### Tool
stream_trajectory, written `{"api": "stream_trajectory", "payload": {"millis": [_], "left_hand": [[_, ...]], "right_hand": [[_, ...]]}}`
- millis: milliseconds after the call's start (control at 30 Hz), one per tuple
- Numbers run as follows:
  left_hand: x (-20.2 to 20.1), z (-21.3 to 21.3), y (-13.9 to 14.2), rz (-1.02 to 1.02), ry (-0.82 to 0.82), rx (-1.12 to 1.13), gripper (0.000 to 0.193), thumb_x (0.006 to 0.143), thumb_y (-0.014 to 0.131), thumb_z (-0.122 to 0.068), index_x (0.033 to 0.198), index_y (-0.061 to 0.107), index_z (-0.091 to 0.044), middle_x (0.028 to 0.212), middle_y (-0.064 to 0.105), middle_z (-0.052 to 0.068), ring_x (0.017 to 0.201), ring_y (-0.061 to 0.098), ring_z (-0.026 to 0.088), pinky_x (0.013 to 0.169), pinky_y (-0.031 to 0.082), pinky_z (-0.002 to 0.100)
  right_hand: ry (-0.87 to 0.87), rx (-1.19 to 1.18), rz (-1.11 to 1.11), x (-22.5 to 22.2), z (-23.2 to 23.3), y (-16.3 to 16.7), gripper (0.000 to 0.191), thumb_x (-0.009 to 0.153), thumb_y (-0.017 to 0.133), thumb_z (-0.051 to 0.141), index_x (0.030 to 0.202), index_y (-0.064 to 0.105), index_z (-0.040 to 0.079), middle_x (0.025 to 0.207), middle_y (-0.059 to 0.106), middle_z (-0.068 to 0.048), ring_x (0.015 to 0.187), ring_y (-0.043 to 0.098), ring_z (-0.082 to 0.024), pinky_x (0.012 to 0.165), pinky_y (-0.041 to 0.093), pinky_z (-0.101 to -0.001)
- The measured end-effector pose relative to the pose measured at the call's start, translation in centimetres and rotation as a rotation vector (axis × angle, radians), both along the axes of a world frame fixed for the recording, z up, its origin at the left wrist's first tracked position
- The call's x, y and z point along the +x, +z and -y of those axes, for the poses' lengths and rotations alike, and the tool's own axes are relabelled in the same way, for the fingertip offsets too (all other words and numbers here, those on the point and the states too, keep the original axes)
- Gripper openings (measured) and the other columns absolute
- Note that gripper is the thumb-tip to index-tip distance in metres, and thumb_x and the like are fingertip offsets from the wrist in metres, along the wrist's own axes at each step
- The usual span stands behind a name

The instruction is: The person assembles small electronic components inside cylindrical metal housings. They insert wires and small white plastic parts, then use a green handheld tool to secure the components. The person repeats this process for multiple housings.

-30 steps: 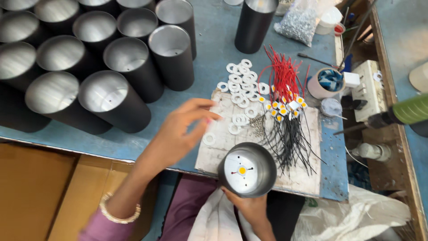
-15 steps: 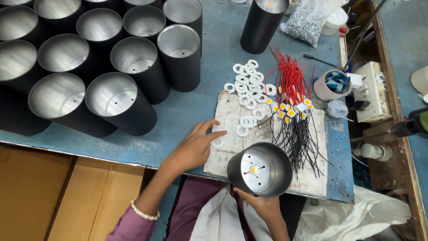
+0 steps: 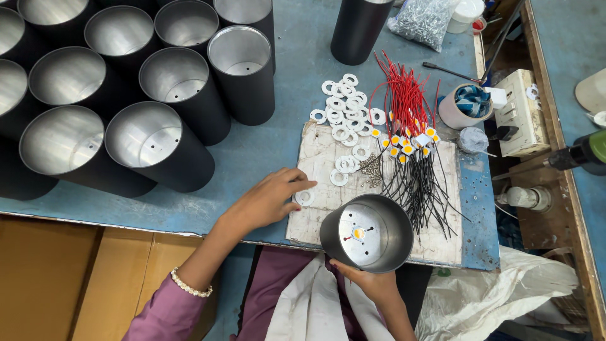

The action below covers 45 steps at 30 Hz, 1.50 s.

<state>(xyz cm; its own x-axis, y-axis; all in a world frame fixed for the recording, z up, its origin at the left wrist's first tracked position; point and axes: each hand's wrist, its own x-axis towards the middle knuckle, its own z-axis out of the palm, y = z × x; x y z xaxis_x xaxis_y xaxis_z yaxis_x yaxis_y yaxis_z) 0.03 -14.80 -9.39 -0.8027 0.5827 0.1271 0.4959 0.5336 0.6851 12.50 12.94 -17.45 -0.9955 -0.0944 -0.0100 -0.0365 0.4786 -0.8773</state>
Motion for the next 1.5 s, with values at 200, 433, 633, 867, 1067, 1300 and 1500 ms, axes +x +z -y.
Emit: {"api": "stream_trajectory", "payload": {"millis": [200, 433, 633, 867, 1067, 1300, 1500], "left_hand": [[-0.1, -0.4, 0.1, -0.007, 0.025, -0.062, 0.043, 0.075, 0.081, -0.008, 0.116, 0.071, -0.004, 0.116, 0.064, 0.009, 0.111, 0.062, 0.029, 0.096, 0.049, 0.039], [1.2, 0.5, 8.0, -0.122, 0.396, 0.0, 0.039, 0.077, 0.085, -0.031, 0.105, 0.075, -0.006, 0.114, 0.069, 0.009, 0.106, 0.066, 0.03, 0.091, 0.05, 0.042], [5.6, -3.5, 13.4, -0.175, 0.137, 0.176, 0.035, 0.072, 0.087, -0.033, 0.096, 0.078, -0.011, 0.148, 0.053, 0.014, 0.139, 0.042, 0.039, 0.113, 0.028, 0.05], [4.4, -10.0, 11.8, -0.232, 0.0, -0.275, 0.039, 0.057, 0.088, -0.031, 0.08, 0.076, -0.002, 0.156, 0.035, 0.028, 0.147, 0.023, 0.044, 0.113, 0.012, 0.069], [4.4, -11.6, 11.4, -0.238, -0.047, -0.522, 0.041, 0.056, 0.088, -0.03, 0.083, 0.076, -0.001, 0.16, 0.03, 0.029, 0.148, 0.019, 0.045, 0.113, 0.008, 0.072], [4.3, -11.6, 11.7, -0.292, -0.074, -0.54, 0.03, 0.057, 0.081, -0.017, 0.08, 0.072, -0.001, 0.155, 0.028, 0.033, 0.148, 0.017, 0.052, 0.114, 0.006, 0.072], [4.1, -11.8, 12.0, -0.286, -0.126, -0.577, 0.027, 0.055, 0.077, -0.011, 0.079, 0.071, -0.001, 0.161, 0.026, 0.033, 0.149, 0.014, 0.055, 0.113, 0.004, 0.073]], "right_hand": [[0.002, 0.031, 0.288, 0.0, -0.2, -0.2, 0.026, 0.074, 0.09, 0.018, 0.096, 0.085, 0.006, 0.081, 0.081, -0.004, 0.065, 0.068, -0.014, 0.061, 0.055, -0.0301], [-0.033, -0.09, 0.11, -0.1, 0.2, 0.3, 0.037, 0.067, 0.094, 0.019, 0.097, 0.078, 0.003, 0.087, 0.08, -0.002, 0.075, 0.073, -0.011, 0.067, 0.058, -0.0287], [-0.02, -0.303, 0.006, -0.5, 0.6, 1.1, 0.064, 0.066, 0.093, 0.015, 0.121, 0.064, 0.001, 0.112, 0.074, -0.008, 0.1, 0.071, -0.017, 0.088, 0.058, -0.0332], [-0.054, -0.292, 0.008, -0.4, 0.8, 1.1, 0.086, 0.063, 0.094, 0.015, 0.136, 0.052, 0.0, 0.128, 0.065, -0.013, 0.115, 0.064, -0.022, 0.099, 0.053, -0.0374], [-0.025, -0.23, -0.139, -0.5, 0.6, 0.7, 0.108, 0.059, 0.096, 0.018, 0.148, 0.037, -0.002, 0.147, 0.049, -0.018, 0.135, 0.049, -0.028, 0.112, 0.038, -0.0429], [-0.002, -0.273, -0.194, -0.7, 0.8, 0.7, 0.115, 0.063, 0.097, 0.024, 0.154, 0.032, -0.003, 0.156, 0.042, -0.022, 0.147, 0.041, -0.033, 0.12, 0.033, -0.0467], [0.006, -0.28, -0.181, -0.8, 0.9, 0.9, 0.116, 0.061, 0.098, 0.025, 0.152, 0.032, -0.004, 0.156, 0.042, -0.022, 0.146, 0.041, -0.034, 0.12, 0.032, -0.0471]]}}
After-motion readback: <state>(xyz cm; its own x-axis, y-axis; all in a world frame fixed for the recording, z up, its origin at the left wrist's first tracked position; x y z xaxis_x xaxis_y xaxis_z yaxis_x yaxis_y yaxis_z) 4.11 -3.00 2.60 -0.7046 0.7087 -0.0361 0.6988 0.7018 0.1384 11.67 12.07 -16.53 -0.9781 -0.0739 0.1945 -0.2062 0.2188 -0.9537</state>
